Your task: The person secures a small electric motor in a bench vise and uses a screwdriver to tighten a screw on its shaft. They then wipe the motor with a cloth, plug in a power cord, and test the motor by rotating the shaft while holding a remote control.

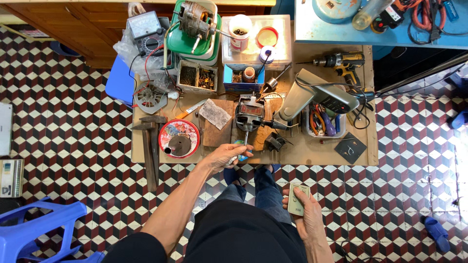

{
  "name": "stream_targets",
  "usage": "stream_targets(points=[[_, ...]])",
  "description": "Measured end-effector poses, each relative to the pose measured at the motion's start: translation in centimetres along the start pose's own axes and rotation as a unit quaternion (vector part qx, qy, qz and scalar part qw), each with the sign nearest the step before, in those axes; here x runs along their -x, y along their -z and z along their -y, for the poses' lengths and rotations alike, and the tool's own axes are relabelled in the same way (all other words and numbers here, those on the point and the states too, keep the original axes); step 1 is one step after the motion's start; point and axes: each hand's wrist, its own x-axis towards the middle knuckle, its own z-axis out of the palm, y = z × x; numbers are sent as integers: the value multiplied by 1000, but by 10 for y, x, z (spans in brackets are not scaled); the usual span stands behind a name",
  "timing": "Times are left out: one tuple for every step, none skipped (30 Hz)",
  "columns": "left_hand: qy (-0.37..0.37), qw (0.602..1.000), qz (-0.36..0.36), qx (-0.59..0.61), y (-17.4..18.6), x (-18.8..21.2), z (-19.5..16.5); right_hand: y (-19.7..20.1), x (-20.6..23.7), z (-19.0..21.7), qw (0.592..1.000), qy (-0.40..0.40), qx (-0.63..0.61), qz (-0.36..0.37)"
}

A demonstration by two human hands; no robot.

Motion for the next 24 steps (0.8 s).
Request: stream_targets(points=[[-11,1000,11,21,1,-1,3,0,0,0,1000,-5,5,-3],[-13,999,15,48,2,-1,6,1,0,0,1000,-11,11,-7],[-14,997,19,75,2,-2,9,1,1,-1,1000,-16,16,-12],[-16,994,23,103,2,-3,12,1,1,-1,1000,-14,20,-15],[-18,993,15,115,1,-3,14,1,1,-1,999,-12,24,-19],[-21,992,5,126,1,-3,16,1,1,-1,999,-11,27,-22],[-25,990,-5,137,-1,-3,17,1,1,-1,999,-14,28,-19],[-19,994,-40,104,-3,-3,17,0,1,-1,999,-16,29,-15],[-13,995,-75,69,-6,-4,16,-2,0,-1,999,-19,29,-10],[-6,993,-111,34,-10,-5,15,-4,-1,0,999,-20,32,-10],[-17,989,-147,1,-14,-6,14,-6,-2,0,999,-20,34,-11],[-27,982,-181,-32,-20,-6,14,-9,-3,0,999,-21,35,-14],[-38,974,-215,-64,-26,-7,14,-11,-4,1,999,-15,38,-8],[-75,945,-277,-157,-34,-7,14,-14,-4,1,999,-10,41,-4],[-110,902,-336,-247,-42,-7,15,-16,-4,1,999,-6,44,-1],[-142,847,-391,-332,-48,-6,16,-18,-4,1,999,-5,50,0],[-138,853,-395,-313,-51,-5,15,-21,-4,1,998,-3,56,2],[-133,858,-399,-294,-52,-4,15,-22,-5,1,998,0,62,3],[-127,864,-402,-275,-53,-3,14,-23,-5,2,998,4,57,5],[-108,877,-390,-258,-52,-2,13,-24,-6,2,999,7,53,7],[-90,889,-379,-241,-50,-2,12,-24,-6,2,999,10,49,10],[-72,899,-368,-224,-47,-3,11,-24,-7,2,999,13,48,7],[-80,902,-365,-218,-44,-4,11,-23,-8,3,999,17,46,4],[-89,904,-361,-212,-41,-6,11,-23,-9,3,999,21,45,-1]])
